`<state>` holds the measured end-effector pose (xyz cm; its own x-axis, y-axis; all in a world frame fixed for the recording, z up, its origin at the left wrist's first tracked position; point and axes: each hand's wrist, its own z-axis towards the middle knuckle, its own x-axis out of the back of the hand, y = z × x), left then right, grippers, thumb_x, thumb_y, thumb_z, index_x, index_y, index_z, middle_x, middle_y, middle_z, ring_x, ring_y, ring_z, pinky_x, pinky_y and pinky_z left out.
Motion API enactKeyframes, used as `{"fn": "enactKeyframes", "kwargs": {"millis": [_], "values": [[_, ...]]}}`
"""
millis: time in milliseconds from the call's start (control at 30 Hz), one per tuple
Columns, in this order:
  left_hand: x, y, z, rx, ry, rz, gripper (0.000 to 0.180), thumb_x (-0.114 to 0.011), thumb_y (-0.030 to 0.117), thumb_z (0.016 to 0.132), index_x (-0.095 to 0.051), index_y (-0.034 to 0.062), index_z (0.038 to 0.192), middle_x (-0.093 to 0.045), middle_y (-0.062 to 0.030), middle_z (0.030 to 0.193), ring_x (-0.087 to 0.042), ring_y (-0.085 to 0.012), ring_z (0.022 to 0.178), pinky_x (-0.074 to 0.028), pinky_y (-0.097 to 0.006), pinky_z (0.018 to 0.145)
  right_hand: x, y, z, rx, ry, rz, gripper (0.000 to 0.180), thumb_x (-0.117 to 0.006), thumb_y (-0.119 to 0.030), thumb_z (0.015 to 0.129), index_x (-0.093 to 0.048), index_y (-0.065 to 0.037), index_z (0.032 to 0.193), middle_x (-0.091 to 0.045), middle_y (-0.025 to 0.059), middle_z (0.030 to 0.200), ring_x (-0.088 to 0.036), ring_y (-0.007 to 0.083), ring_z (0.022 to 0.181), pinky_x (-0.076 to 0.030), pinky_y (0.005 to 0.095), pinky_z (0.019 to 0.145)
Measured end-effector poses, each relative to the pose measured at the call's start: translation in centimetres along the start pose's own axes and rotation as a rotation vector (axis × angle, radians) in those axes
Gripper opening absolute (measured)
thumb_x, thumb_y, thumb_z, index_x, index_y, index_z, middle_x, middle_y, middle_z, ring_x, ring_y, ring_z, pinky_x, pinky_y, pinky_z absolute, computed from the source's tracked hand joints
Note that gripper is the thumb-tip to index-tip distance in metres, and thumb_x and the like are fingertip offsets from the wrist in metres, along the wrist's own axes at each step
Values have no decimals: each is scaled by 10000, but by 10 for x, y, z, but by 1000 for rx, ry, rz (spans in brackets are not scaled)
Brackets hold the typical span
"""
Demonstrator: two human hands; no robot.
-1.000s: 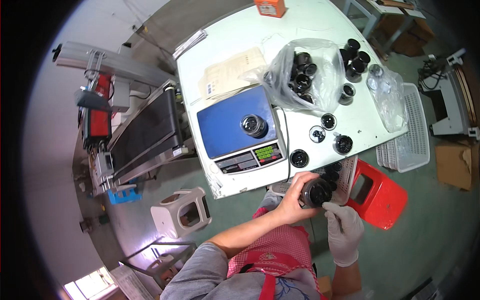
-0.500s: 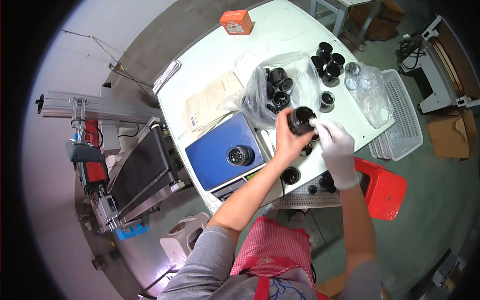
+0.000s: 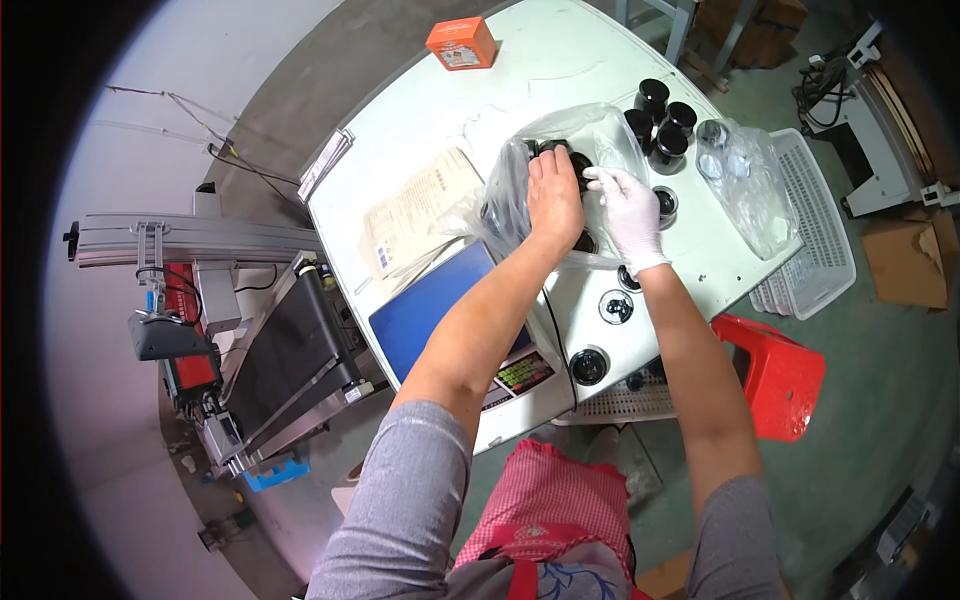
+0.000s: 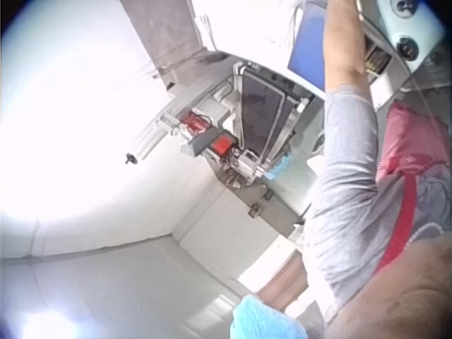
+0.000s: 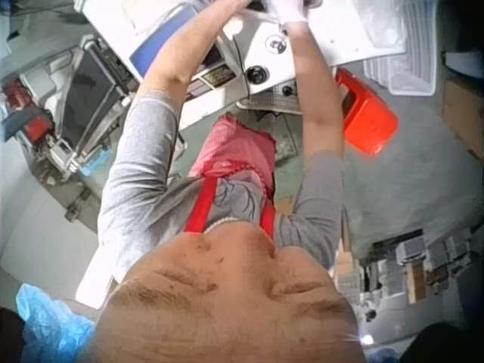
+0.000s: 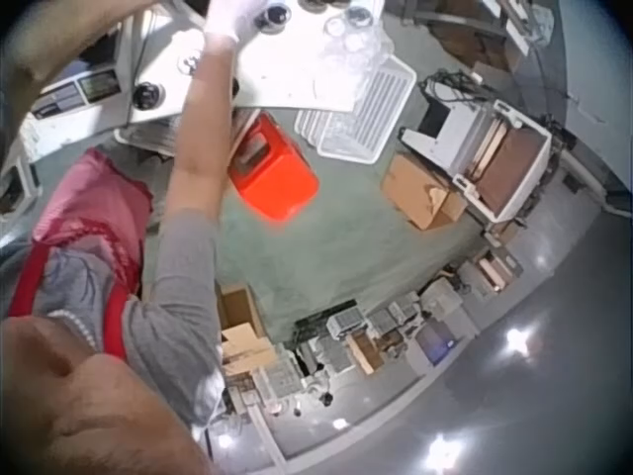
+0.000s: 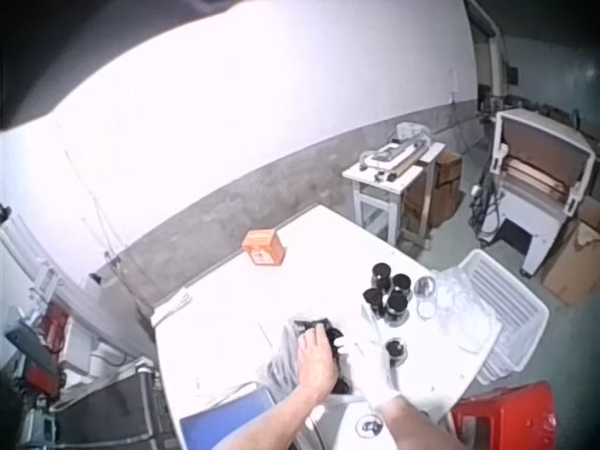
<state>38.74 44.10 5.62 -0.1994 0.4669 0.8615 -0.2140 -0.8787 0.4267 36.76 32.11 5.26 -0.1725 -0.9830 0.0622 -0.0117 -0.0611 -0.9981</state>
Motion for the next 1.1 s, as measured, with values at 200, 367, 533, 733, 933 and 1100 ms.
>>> {"fn": "enactKeyframes", "kwargs": {"millis": [200,367,533,733,933,1100], "values": [[71,54,-76,122,-1,-255,823,-643,-91,768,-274,-109,1503,-404,-323,1446,-403,-487,1316,-355,-519,1108,-40,29,17,24,10,-52,223,-578,-158,991,-755,-43,1063,-747,118,935,-700,220,848,-530,330,790],[148,83,-212,27,-313,-531,704,-680,-39,819,-402,-36,1466,-447,-255,1437,-446,-445,1290,-376,-492,1091,-46,23,41,147,-106,-225,213,-600,-147,983,-759,-56,1091,-753,131,990,-711,212,875,-536,338,803],[172,75,-291,214,-584,-615,613,-699,4,843,-483,13,1417,-482,-208,1395,-462,-410,1274,-409,-459,1070,-51,17,44,281,-173,-529,229,-594,-188,970,-765,-136,1113,-705,175,1055,-666,372,985,-520,447,885],[181,62,-323,336,-592,-564,526,-708,33,866,-539,31,1365,-529,-197,1336,-492,-397,1233,-424,-448,1062,-58,21,52,302,-178,-608,250,-614,-218,973,-746,-87,1140,-728,176,1091,-691,342,1010,-532,394,907],[182,56,-339,373,-602,-565,523,-713,42,860,-545,32,1355,-526,-203,1342,-492,-400,1240,-421,-452,1068,-44,14,47,277,-127,-643,279,-582,-272,997,-738,-83,1132,-732,169,1049,-694,344,963,-530,422,870],[174,50,-350,375,-599,-578,527,-721,57,846,-554,39,1346,-547,-201,1319,-501,-397,1246,-417,-456,1075,-25,9,39,86,-157,-480,284,-562,-283,999,-741,-94,1112,-754,124,977,-720,303,906,-540,403,841]]}}
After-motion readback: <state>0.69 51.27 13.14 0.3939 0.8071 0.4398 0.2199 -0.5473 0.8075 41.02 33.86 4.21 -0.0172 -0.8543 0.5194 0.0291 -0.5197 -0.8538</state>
